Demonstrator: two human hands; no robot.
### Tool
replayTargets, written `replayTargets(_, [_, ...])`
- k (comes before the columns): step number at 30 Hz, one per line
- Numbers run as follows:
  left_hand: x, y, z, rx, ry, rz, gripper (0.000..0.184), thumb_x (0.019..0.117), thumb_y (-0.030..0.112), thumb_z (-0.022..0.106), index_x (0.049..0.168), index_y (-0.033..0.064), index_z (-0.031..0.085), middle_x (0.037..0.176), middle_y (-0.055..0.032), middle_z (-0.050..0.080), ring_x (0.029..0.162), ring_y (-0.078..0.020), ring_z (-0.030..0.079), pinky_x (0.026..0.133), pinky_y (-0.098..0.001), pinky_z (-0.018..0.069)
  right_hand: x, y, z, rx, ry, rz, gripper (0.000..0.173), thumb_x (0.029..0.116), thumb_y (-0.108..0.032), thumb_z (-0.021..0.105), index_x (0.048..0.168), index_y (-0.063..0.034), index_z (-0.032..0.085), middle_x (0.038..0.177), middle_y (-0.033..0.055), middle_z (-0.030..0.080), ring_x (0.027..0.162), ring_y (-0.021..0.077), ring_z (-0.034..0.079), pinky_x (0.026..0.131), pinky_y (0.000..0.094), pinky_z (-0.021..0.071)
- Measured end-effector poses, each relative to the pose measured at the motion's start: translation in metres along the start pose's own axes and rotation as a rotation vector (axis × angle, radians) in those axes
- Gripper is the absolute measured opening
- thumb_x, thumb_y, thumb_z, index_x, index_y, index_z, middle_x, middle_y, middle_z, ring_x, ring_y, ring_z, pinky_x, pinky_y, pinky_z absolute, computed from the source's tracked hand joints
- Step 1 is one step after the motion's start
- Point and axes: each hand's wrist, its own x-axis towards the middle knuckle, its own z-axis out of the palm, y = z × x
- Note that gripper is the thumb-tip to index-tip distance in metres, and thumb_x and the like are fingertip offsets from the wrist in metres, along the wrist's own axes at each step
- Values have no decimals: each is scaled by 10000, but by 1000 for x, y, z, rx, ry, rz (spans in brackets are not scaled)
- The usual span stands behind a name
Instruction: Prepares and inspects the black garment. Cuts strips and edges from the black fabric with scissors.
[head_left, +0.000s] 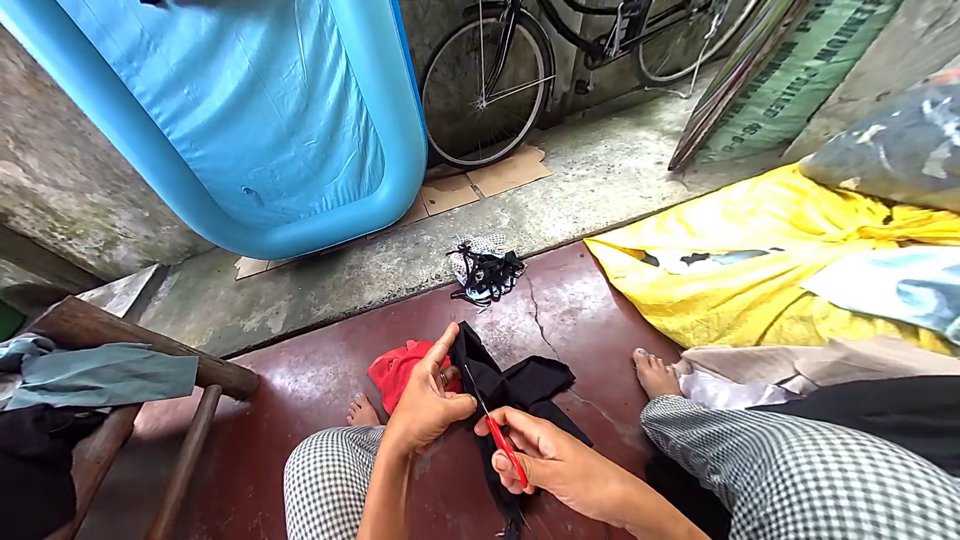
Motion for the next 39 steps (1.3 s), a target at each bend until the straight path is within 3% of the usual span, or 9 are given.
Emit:
replayTargets(8, [-3, 0, 2, 65, -68, -26, 1135, 661, -133, 758, 1631, 217, 283, 1608, -42, 391, 1229, -266, 618, 911, -440, 606, -1, -4, -8, -167, -13, 45, 524, 946, -443, 693, 1353, -150, 542, 920, 14, 653, 790, 116, 641, 710, 308, 550])
replayTargets(11, [-2, -4, 0, 82, -63, -17, 1114, 674, -97, 771, 1630, 200, 282, 1578, -57, 431, 1214, -255, 622, 924, -434, 595, 0, -2, -7, -177, 31, 37, 471, 947, -398, 698, 1323, -144, 572, 896, 19, 655, 765, 127, 640, 685, 309, 549])
replayTargets(15, [1, -7, 0, 85, 5, -11, 1055, 673, -93, 783, 1600, 190, 367, 1463, -88, 553, 1147, -257, 651, 913, -421, 594, 2, 0, -5, -118, 90, 59, 362, 947, -292, 704, 1262, -135, 621, 867, 46, 678, 723, 153, 673, 638, 314, 581])
replayTargets(17, [2, -7, 0, 71, 71, -19, 963, 698, -70, 786, 1562, 185, 445, 1398, -96, 603, 1086, -260, 673, 879, -418, 604, 1, -2, -5, -111, 83, 70, 350, 949, -280, 699, 1260, -139, 621, 863, 43, 680, 713, 147, 671, 630, 308, 578])
replayTargets(21, [7, -12, -4, 17, 218, 15, 592, 851, -12, 691, 1423, 117, 614, 1270, -118, 680, 991, -230, 679, 892, -410, 568, 0, -1, -3, -143, 94, 99, 351, 952, -291, 698, 1259, -141, 618, 873, 36, 684, 718, 144, 669, 623, 297, 571])
replayTargets(26, [12, -12, 2, -182, 358, 32, 409, 919, -82, 613, 1306, 34, 683, 1206, -192, 692, 962, -276, 700, 900, -442, 582, -1, 3, -4, -228, 146, 122, 353, 949, -321, 698, 1256, -163, 623, 886, 15, 691, 724, 127, 666, 622, 286, 559])
replayTargets(33, [13, -12, 7, -187, 368, 8, 600, 797, -156, 725, 1338, 97, 678, 1261, -158, 671, 842, -257, 691, 797, -437, 617, -1, 0, -5, -216, 155, 114, 353, 952, -317, 694, 1259, -156, 625, 895, 22, 686, 742, 136, 675, 646, 296, 576])
replayTargets(39, [12, -13, 5, -106, 329, 20, 675, 777, -165, 724, 1382, 127, 652, 1170, -167, 693, 824, -244, 682, 780, -423, 611, 1, -2, -5, -143, 118, 105, 356, 962, -285, 683, 1280, -144, 605, 911, 40, 687, 773, 158, 681, 668, 324, 585])
